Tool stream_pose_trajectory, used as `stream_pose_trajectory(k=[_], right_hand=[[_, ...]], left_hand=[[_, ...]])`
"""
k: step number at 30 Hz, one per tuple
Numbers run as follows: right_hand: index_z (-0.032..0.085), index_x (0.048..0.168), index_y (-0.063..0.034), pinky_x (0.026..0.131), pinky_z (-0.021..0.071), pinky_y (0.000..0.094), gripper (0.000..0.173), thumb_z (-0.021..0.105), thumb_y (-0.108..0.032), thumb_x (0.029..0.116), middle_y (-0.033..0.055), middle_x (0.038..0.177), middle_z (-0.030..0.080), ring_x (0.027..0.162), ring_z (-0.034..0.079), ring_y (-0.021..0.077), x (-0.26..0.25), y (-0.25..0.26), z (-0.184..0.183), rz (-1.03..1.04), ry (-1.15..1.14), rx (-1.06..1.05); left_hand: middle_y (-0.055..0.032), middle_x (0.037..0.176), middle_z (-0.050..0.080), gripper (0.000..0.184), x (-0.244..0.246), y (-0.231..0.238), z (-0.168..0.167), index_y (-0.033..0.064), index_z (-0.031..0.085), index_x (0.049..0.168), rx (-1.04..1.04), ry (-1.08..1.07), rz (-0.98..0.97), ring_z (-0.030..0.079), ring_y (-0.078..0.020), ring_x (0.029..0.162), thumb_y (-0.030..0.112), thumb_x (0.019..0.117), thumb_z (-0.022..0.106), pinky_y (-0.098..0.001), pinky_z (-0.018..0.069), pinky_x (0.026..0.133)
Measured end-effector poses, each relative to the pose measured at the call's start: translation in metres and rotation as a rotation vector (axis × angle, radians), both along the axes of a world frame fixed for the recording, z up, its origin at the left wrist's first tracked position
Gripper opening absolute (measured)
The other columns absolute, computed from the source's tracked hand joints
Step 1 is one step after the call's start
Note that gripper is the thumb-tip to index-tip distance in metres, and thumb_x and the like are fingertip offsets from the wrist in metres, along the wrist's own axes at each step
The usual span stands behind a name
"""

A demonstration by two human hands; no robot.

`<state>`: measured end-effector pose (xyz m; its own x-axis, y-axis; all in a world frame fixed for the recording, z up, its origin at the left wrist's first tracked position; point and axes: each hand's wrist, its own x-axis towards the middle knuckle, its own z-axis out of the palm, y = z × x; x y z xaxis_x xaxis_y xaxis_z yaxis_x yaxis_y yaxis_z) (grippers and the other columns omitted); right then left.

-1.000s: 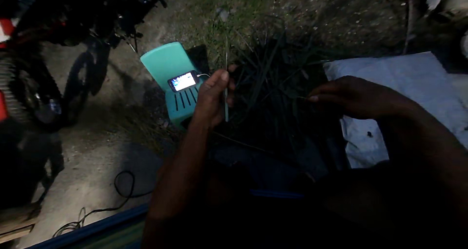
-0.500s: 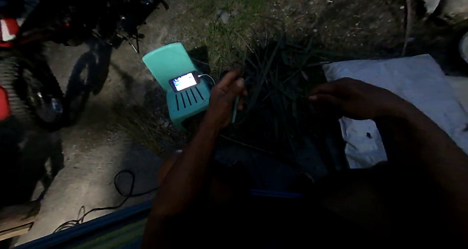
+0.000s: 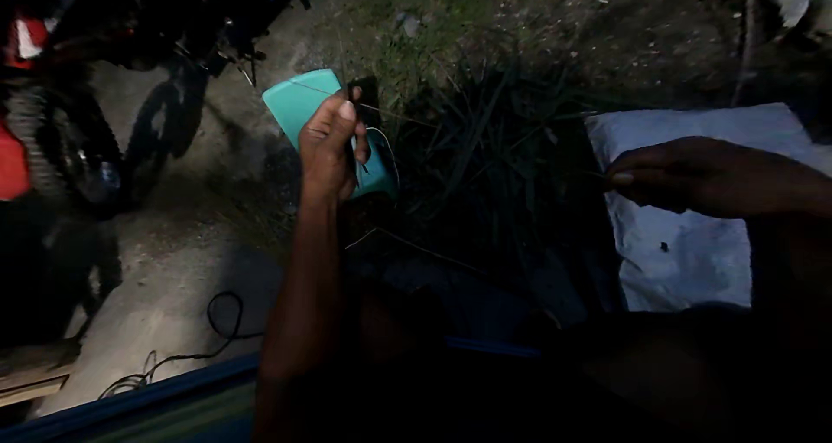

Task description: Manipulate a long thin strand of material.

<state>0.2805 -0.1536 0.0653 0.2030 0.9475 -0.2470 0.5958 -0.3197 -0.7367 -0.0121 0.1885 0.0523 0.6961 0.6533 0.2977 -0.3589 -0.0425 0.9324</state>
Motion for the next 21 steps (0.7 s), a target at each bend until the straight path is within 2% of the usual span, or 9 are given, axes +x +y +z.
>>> stream_pose_trajectory(k=[6,11,13,15,16,17,18,19,21], right_hand=[[0.072,0.099,-0.0173,0.041,0.0367,0.0192,0.033,0.049,-0.040,0.1033,-0.0074,0.062,0.053,0.046,0.045,0.0012,0.023,-0.029,-0.008,-0.043,-0.029,0.054],[0.071,0.102,-0.0119,0.043,0.0375,0.0202,0.030,0.047,-0.030,0.1049,-0.0049,0.063,0.054,0.047,0.045,0.0025,0.043,-0.062,-0.012,-0.158,-0.003,0.041],[0.068,0.104,-0.0098,0.044,0.0408,0.0216,0.030,0.046,-0.030,0.1047,-0.0037,0.065,0.055,0.048,0.047,0.0037,0.046,-0.066,-0.015,-0.239,-0.014,0.083],[0.070,0.109,-0.0109,0.046,0.0452,0.0253,0.032,0.049,-0.035,0.1048,-0.0015,0.071,0.059,0.050,0.050,0.0060,0.043,-0.059,-0.024,-0.304,-0.089,0.150],[0.070,0.110,-0.0105,0.047,0.0481,0.0285,0.032,0.050,-0.035,0.1053,0.0007,0.073,0.062,0.051,0.053,0.0082,0.037,-0.051,-0.026,-0.334,-0.132,0.159],[0.069,0.111,-0.0085,0.049,0.0510,0.0317,0.031,0.051,-0.033,0.1059,0.0032,0.076,0.063,0.053,0.055,0.0105,0.028,-0.042,-0.024,-0.350,-0.169,0.152],[0.068,0.113,-0.0057,0.053,0.0535,0.0343,0.029,0.052,-0.029,0.1067,0.0058,0.078,0.064,0.056,0.058,0.0126,0.017,-0.034,-0.021,-0.353,-0.191,0.130],[0.067,0.114,-0.0033,0.056,0.0545,0.0377,0.028,0.052,-0.026,0.1074,0.0088,0.081,0.065,0.058,0.059,0.0155,0.006,-0.025,-0.017,-0.355,-0.205,0.101],[0.066,0.115,-0.0018,0.061,0.0558,0.0429,0.025,0.054,-0.022,0.1072,0.0127,0.084,0.066,0.062,0.062,0.0197,-0.012,-0.014,-0.015,-0.351,-0.219,0.062]], left_hand=[[0.0091,0.069,0.059,0.020,-0.012,0.013,0.006,0.0115,0.059,0.121,-0.004,0.017,0.128,0.053,-0.0031,0.051,0.018,0.1090,0.044,-0.0193,0.0509,0.050],[0.0080,0.068,0.057,0.022,-0.026,0.034,0.011,0.0132,0.055,0.120,-0.117,-0.018,0.392,0.052,-0.0036,0.049,0.023,0.1126,0.036,-0.0193,0.0506,0.047],[0.0096,0.064,0.052,0.025,-0.025,0.027,0.016,0.0153,0.053,0.119,-0.157,-0.035,0.388,0.049,-0.0026,0.046,0.028,0.1135,0.032,-0.0188,0.0487,0.045],[0.0120,0.058,0.052,0.032,-0.012,-0.003,0.011,0.0134,0.058,0.113,-0.061,0.085,0.249,0.049,-0.0002,0.044,0.029,0.1124,0.030,-0.0179,0.0472,0.044],[0.0096,0.059,0.055,0.031,-0.003,-0.027,0.005,0.0081,0.061,0.109,0.058,0.184,0.134,0.051,-0.0006,0.047,0.023,0.1097,0.033,-0.0183,0.0476,0.046],[0.0043,0.068,0.060,0.024,0.004,-0.053,0.000,0.0020,0.064,0.105,0.238,0.299,-0.018,0.056,-0.0026,0.055,0.014,0.1052,0.043,-0.0201,0.0511,0.054],[-0.0032,0.080,0.067,0.021,0.010,-0.076,-0.005,-0.0029,0.069,0.105,0.449,0.410,-0.188,0.062,-0.0067,0.069,0.013,0.1028,0.055,-0.0253,0.0550,0.067],[-0.0080,0.086,0.070,0.022,0.018,-0.096,-0.010,-0.0017,0.072,0.105,0.628,0.478,-0.327,0.065,-0.0119,0.075,0.018,0.1015,0.062,-0.0316,0.0561,0.073],[-0.0126,0.091,0.072,0.026,0.030,-0.121,-0.026,0.0001,0.071,0.115,0.749,0.449,-0.499,0.068,-0.0181,0.078,0.021,0.1006,0.066,-0.0375,0.0578,0.075]])
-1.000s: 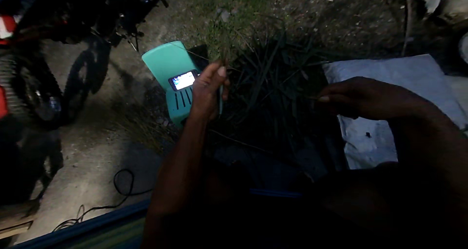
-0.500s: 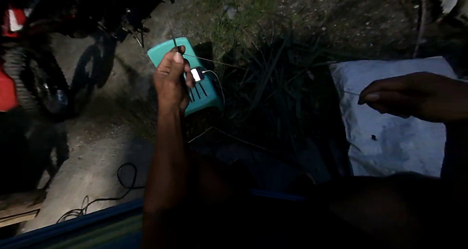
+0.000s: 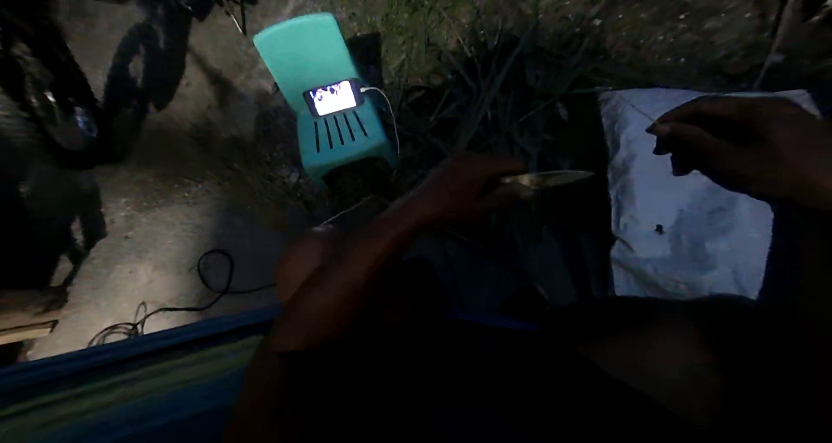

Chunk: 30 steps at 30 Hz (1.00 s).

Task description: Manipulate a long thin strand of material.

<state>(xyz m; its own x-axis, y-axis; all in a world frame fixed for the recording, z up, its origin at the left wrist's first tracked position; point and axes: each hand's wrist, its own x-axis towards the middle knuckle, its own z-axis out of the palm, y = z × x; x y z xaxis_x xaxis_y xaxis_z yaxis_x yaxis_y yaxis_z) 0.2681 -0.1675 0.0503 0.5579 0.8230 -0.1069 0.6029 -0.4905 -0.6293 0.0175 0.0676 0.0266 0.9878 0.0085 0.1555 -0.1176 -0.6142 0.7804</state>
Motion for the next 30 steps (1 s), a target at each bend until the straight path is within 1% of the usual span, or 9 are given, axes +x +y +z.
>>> stream_pose_trajectory(k=[2,7,9,11,15,17,19,25,30], right_hand=[[0.066,0.114,-0.0022,0.060,0.0544,0.0409,0.024,0.055,-0.022,0.1065,0.0117,0.082,0.064,0.062,0.060,0.0183,-0.014,0.007,-0.003,0.025,0.000,-0.002],[0.070,0.111,-0.0049,0.058,0.0554,0.0403,0.025,0.053,-0.023,0.1073,0.0083,0.079,0.066,0.060,0.061,0.0167,-0.043,0.025,-0.007,0.141,0.100,-0.050],[0.071,0.108,-0.0082,0.051,0.0537,0.0288,0.024,0.053,-0.025,0.1064,0.0018,0.073,0.064,0.055,0.059,0.0096,-0.049,0.030,-0.012,0.210,0.182,-0.012],[0.071,0.109,-0.0068,0.049,0.0523,0.0253,0.026,0.052,-0.024,0.1064,-0.0004,0.070,0.062,0.053,0.057,0.0073,-0.053,0.037,-0.010,0.267,0.244,0.000],[0.071,0.112,-0.0088,0.050,0.0516,0.0246,0.023,0.053,-0.023,0.1052,-0.0022,0.073,0.063,0.055,0.057,0.0051,-0.043,0.042,-0.007,0.286,0.197,-0.020],[0.070,0.111,-0.0064,0.053,0.0521,0.0300,0.024,0.053,-0.023,0.1062,0.0015,0.075,0.063,0.057,0.058,0.0092,-0.034,0.041,-0.007,0.217,0.148,-0.046],[0.070,0.109,-0.0069,0.052,0.0507,0.0282,0.027,0.050,-0.026,0.1069,0.0002,0.075,0.064,0.056,0.057,0.0072,-0.031,0.045,-0.008,0.179,0.116,-0.039],[0.070,0.107,-0.0073,0.047,0.0459,0.0197,0.026,0.050,-0.024,0.1065,-0.0048,0.068,0.058,0.051,0.050,0.0007,-0.050,0.075,-0.005,0.288,0.170,0.010],[0.071,0.104,-0.0113,0.042,0.0435,0.0198,0.027,0.049,-0.026,0.1063,-0.0048,0.069,0.062,0.047,0.050,0.0019,-0.019,0.070,-0.008,0.322,0.214,-0.051]], left_hand=[[-0.0165,0.096,0.070,0.039,0.004,-0.010,-0.004,-0.0025,0.060,0.136,-0.135,0.080,-0.028,0.067,-0.0206,0.080,0.018,0.1028,0.062,-0.0377,0.0574,0.075],[-0.0117,0.100,0.068,0.054,0.012,-0.021,-0.004,0.0084,0.038,0.157,-0.692,0.268,0.126,0.057,-0.0110,0.062,0.015,0.1059,0.056,-0.0248,0.0490,0.051],[-0.0086,0.096,0.068,0.046,0.011,-0.021,-0.006,0.0065,0.045,0.151,-0.811,0.243,0.141,0.055,-0.0069,0.058,0.012,0.1062,0.054,-0.0207,0.0469,0.049],[-0.0057,0.093,0.068,0.039,0.008,-0.017,-0.004,0.0034,0.050,0.146,-0.875,0.231,0.195,0.054,-0.0045,0.059,0.011,0.1069,0.051,-0.0184,0.0460,0.050],[-0.0011,0.091,0.063,0.037,0.006,0.015,-0.001,0.0061,0.049,0.145,-0.947,0.056,0.421,0.055,-0.0044,0.062,0.012,0.1076,0.048,-0.0178,0.0477,0.052],[-0.0011,0.090,0.062,0.036,0.007,0.040,-0.003,0.0066,0.047,0.143,-0.978,-0.113,0.521,0.056,-0.0057,0.060,0.012,0.1081,0.046,-0.0189,0.0491,0.050],[-0.0019,0.086,0.062,0.035,0.008,0.054,-0.002,0.0070,0.045,0.143,-1.006,-0.193,0.542,0.056,-0.0065,0.055,0.011,0.1085,0.046,-0.0189,0.0493,0.047],[-0.0055,0.091,0.066,0.039,0.018,0.017,-0.007,0.0038,0.052,0.143,-0.903,0.143,0.242,0.056,-0.0059,0.060,0.011,0.1054,0.055,-0.0196,0.0480,0.050],[0.0017,0.084,0.064,0.025,0.010,0.063,0.002,0.0032,0.057,0.130,-0.886,0.023,0.462,0.054,-0.0023,0.058,0.011,0.1068,0.050,-0.0165,0.0473,0.049]])
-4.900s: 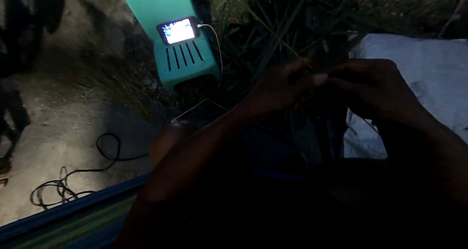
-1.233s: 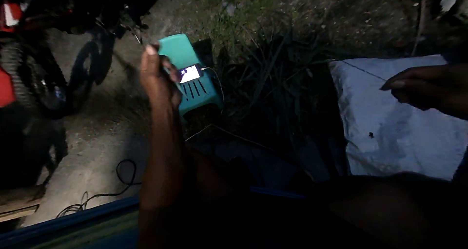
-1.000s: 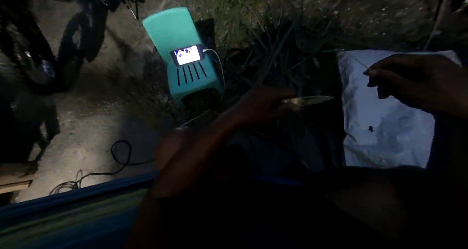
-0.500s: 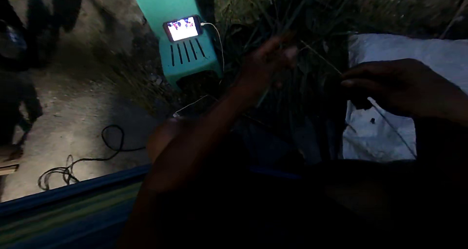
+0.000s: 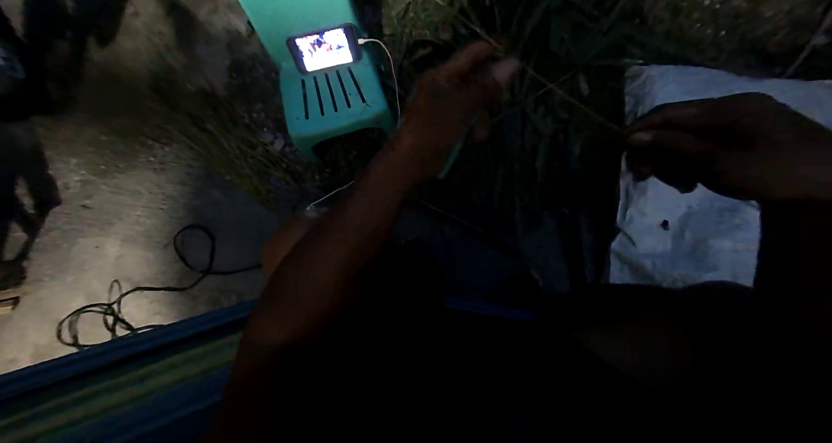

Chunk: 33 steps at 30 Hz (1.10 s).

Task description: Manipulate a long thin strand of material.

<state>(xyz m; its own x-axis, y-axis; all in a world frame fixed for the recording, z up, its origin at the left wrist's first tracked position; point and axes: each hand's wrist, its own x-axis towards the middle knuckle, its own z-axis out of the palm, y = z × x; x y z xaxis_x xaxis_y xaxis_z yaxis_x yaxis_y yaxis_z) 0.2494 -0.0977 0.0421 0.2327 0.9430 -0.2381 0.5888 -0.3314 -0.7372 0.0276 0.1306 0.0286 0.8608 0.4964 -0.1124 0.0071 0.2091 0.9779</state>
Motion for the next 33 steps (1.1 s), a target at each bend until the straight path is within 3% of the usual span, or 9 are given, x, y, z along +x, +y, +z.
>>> stream_pose_trajectory(k=[7,11,14,20,24,26,29,31,33], right_hand=[[0.070,0.102,-0.0138,0.045,0.0479,0.0249,0.032,0.049,-0.037,0.1049,-0.0037,0.069,0.061,0.050,0.053,0.0057,0.042,-0.011,-0.013,0.021,0.002,0.024],[0.070,0.104,-0.0078,0.043,0.0451,0.0196,0.027,0.048,-0.024,0.1054,-0.0051,0.066,0.056,0.048,0.049,0.0022,0.004,0.015,-0.003,-0.032,0.091,0.063],[0.069,0.108,-0.0094,0.041,0.0443,0.0186,0.026,0.046,-0.022,0.1063,-0.0050,0.066,0.060,0.046,0.050,0.0023,-0.012,0.024,0.001,0.010,0.136,0.005],[0.071,0.110,-0.0128,0.039,0.0412,0.0195,0.029,0.048,-0.030,0.1054,-0.0033,0.066,0.059,0.044,0.048,0.0039,0.034,-0.009,-0.006,0.045,0.104,-0.037],[0.071,0.105,-0.0088,0.045,0.0484,0.0247,0.026,0.051,-0.025,0.1047,-0.0001,0.070,0.062,0.050,0.054,0.0079,0.041,-0.018,-0.005,-0.048,0.035,-0.038],[0.070,0.106,-0.0058,0.050,0.0501,0.0262,0.021,0.054,-0.019,0.1045,0.0014,0.073,0.061,0.054,0.055,0.0084,0.019,-0.007,-0.001,-0.165,0.031,-0.026],[0.069,0.107,-0.0015,0.057,0.0554,0.0280,0.015,0.059,-0.011,0.1026,0.0049,0.080,0.065,0.061,0.059,0.0077,-0.017,0.015,0.004,-0.215,0.016,0.023],[0.070,0.105,-0.0030,0.060,0.0524,0.0211,0.012,0.062,-0.010,0.1005,0.0007,0.082,0.065,0.064,0.057,0.0007,-0.032,0.021,0.001,-0.172,0.007,0.078],[0.071,0.103,-0.0059,0.064,0.0514,0.0248,0.011,0.064,-0.013,0.1004,0.0011,0.084,0.066,0.068,0.057,0.0037,-0.034,0.019,0.001,-0.139,-0.047,0.085]], left_hand=[[-0.0012,0.081,0.060,0.027,-0.005,0.052,-0.001,0.0065,0.049,0.133,-0.147,-0.247,0.328,0.052,-0.0080,0.052,0.018,0.1118,0.039,-0.0201,0.0480,0.046],[-0.0060,0.089,0.066,0.040,0.010,-0.003,-0.012,0.0022,0.048,0.145,-0.047,-0.104,-0.038,0.058,-0.0092,0.060,0.011,0.1054,0.051,-0.0221,0.0501,0.048],[-0.0059,0.091,0.067,0.037,0.016,-0.029,-0.007,0.0018,0.054,0.141,0.007,0.030,-0.265,0.056,-0.0050,0.059,0.010,0.1051,0.056,-0.0191,0.0470,0.050],[0.0018,0.083,0.063,0.019,0.001,0.030,-0.004,0.0040,0.058,0.121,-0.007,-0.089,0.147,0.054,-0.0031,0.058,0.013,0.1081,0.048,-0.0169,0.0471,0.050],[-0.0009,0.080,0.061,0.030,-0.003,0.051,-0.003,0.0058,0.049,0.136,-0.127,-0.193,0.396,0.053,-0.0076,0.051,0.021,0.1116,0.041,-0.0202,0.0489,0.046],[-0.0010,0.084,0.062,0.038,0.000,0.031,-0.006,0.0061,0.042,0.146,-0.064,-0.149,0.302,0.054,-0.0072,0.053,0.019,0.1106,0.041,-0.0203,0.0491,0.047],[-0.0068,0.090,0.067,0.046,0.008,-0.020,-0.009,0.0032,0.042,0.150,0.062,-0.019,-0.078,0.059,-0.0094,0.061,0.014,0.1063,0.051,-0.0231,0.0506,0.050],[-0.0053,0.087,0.066,0.042,0.013,-0.042,-0.009,0.0043,0.048,0.147,0.023,0.065,-0.214,0.057,-0.0061,0.060,0.013,0.1058,0.054,-0.0200,0.0484,0.050],[-0.0034,0.087,0.063,0.032,0.012,-0.044,-0.009,0.0031,0.055,0.137,-0.011,0.114,-0.204,0.054,-0.0050,0.060,0.013,0.1068,0.052,-0.0186,0.0469,0.052]])
